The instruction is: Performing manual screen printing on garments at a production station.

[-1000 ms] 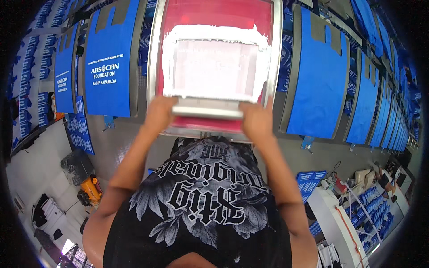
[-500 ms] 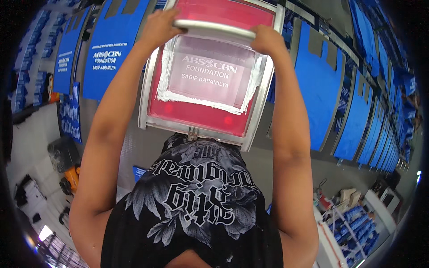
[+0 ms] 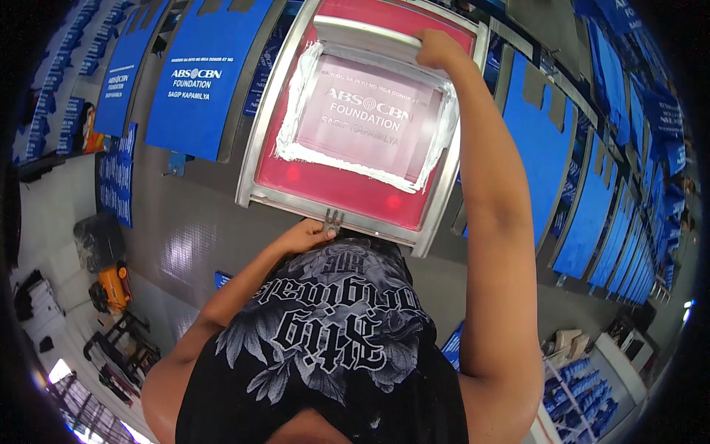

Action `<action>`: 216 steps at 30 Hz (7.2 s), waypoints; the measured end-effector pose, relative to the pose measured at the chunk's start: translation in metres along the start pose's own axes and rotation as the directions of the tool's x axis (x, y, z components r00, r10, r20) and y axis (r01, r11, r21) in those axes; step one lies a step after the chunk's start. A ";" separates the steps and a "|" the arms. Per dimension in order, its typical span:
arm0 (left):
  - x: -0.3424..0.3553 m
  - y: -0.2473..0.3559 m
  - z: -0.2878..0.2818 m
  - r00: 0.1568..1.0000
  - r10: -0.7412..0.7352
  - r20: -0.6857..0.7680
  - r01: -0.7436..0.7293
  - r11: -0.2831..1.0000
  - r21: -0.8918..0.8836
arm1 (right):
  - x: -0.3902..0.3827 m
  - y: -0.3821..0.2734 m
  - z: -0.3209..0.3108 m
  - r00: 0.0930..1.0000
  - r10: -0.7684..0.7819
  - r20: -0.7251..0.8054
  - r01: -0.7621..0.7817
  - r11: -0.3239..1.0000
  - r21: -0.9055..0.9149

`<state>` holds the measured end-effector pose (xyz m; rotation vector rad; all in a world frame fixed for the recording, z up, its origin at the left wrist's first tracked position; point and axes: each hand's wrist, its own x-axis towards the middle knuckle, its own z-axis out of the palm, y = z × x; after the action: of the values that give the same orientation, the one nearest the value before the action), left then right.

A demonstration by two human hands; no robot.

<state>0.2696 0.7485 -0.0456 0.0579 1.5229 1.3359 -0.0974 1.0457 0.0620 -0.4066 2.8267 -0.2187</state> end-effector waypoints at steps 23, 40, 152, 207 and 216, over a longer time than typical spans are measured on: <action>-0.014 0.027 0.010 0.920 -0.192 -0.341 0.271 0.941 0.201 | -0.252 -0.072 0.050 0.984 0.170 -0.058 -0.164 0.981 0.107; -0.015 0.062 -0.102 0.564 0.164 -0.809 -0.161 0.983 0.087 | -0.271 0.052 0.083 0.909 0.411 0.073 -0.172 0.210 0.962; 0.287 0.334 0.179 0.730 0.604 -0.321 0.124 0.346 0.930 | -0.356 0.340 0.028 0.976 0.199 -0.092 -0.208 0.973 -0.100; 0.169 0.183 0.204 0.249 0.433 -0.866 0.140 0.869 0.474 | -0.423 0.353 0.065 0.935 0.338 0.106 -0.215 0.302 0.929; 0.197 0.193 0.299 0.474 0.199 -0.858 -0.123 0.980 0.159 | -0.505 0.417 0.011 0.923 0.371 0.102 -0.204 0.246 0.947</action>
<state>0.2849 1.1489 0.0254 -0.5428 2.4915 1.5490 0.2654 1.5898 0.0990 0.4479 2.2009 -1.7875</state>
